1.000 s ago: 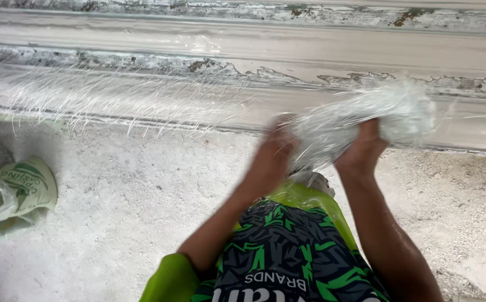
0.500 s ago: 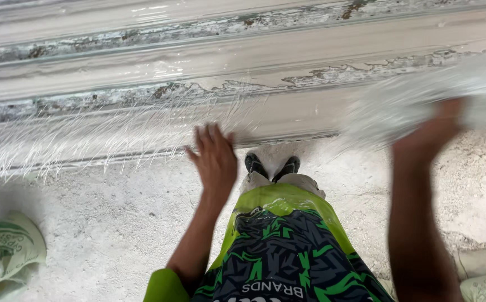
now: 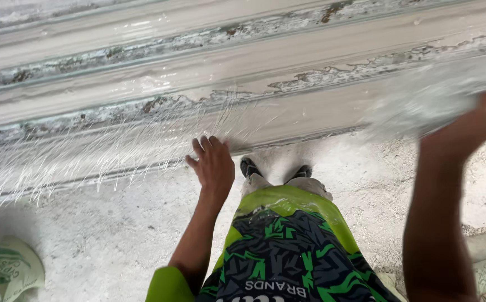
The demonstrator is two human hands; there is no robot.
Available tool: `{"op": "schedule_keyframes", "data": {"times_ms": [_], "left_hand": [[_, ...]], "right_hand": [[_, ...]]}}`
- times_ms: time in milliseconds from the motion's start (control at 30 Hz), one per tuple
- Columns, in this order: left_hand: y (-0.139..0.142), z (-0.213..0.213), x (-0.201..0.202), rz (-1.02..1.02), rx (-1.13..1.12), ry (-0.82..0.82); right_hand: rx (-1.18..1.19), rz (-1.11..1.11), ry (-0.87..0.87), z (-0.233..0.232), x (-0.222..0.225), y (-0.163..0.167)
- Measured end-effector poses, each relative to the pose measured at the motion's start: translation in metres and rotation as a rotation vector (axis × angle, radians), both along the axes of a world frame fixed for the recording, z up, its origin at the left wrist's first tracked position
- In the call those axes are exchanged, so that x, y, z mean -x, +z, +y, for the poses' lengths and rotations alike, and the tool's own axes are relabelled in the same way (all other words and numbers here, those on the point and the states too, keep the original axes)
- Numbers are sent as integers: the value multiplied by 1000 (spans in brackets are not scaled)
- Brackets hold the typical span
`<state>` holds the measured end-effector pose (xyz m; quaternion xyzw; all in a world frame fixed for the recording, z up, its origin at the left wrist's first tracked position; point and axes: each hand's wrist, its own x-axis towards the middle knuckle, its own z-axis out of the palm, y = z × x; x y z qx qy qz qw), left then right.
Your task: The person wets a bundle of white fiberglass strands in a bucket of water, then lays and spreads the wet fibers by hand along the grooves of long horizontal mold strips coated with white slurry, repeating across several strips. At the end they scoop white paste from a bowl with a small trowel and spread it over the fiber-covered mold.
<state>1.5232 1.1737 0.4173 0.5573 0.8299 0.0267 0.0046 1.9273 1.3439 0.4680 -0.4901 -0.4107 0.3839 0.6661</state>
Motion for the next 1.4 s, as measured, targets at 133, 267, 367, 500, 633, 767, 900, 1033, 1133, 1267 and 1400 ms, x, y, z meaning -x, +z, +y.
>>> {"op": "schedule_keyframes", "data": {"times_ms": [133, 267, 367, 500, 633, 767, 900, 1033, 1133, 1267, 1400], "left_hand": [[33, 1, -64, -870, -211, -190], [23, 8, -110, -1296, -102, -309], [-4, 16, -96, -989, -415, -449], [-10, 32, -65, -336, -29, -194], [32, 53, -114, 198, -27, -14], [67, 76, -245, -906, -276, -77], [57, 88, -308, -842, -483, -199], [31, 76, -257, -450, -324, -99], [23, 70, -210, -144, -22, 64], [32, 80, -236, 337, 62, 208], [35, 103, -338, -1205, 294, 413]], "right_hand": [[277, 200, 27, -62, 80, -51], [264, 291, 98, -65, 78, -71], [205, 197, -44, -17, -11, -51], [-18, 54, 93, 49, -111, -34], [163, 181, 89, 48, -104, -51], [434, 371, 401, 5, -62, -84], [339, 522, 574, 23, -93, -88], [204, 483, 545, 94, -157, -68], [118, 345, 458, 138, -199, -61], [326, 303, 319, 120, -202, -89], [575, 309, 394, 61, -156, -135]]}}
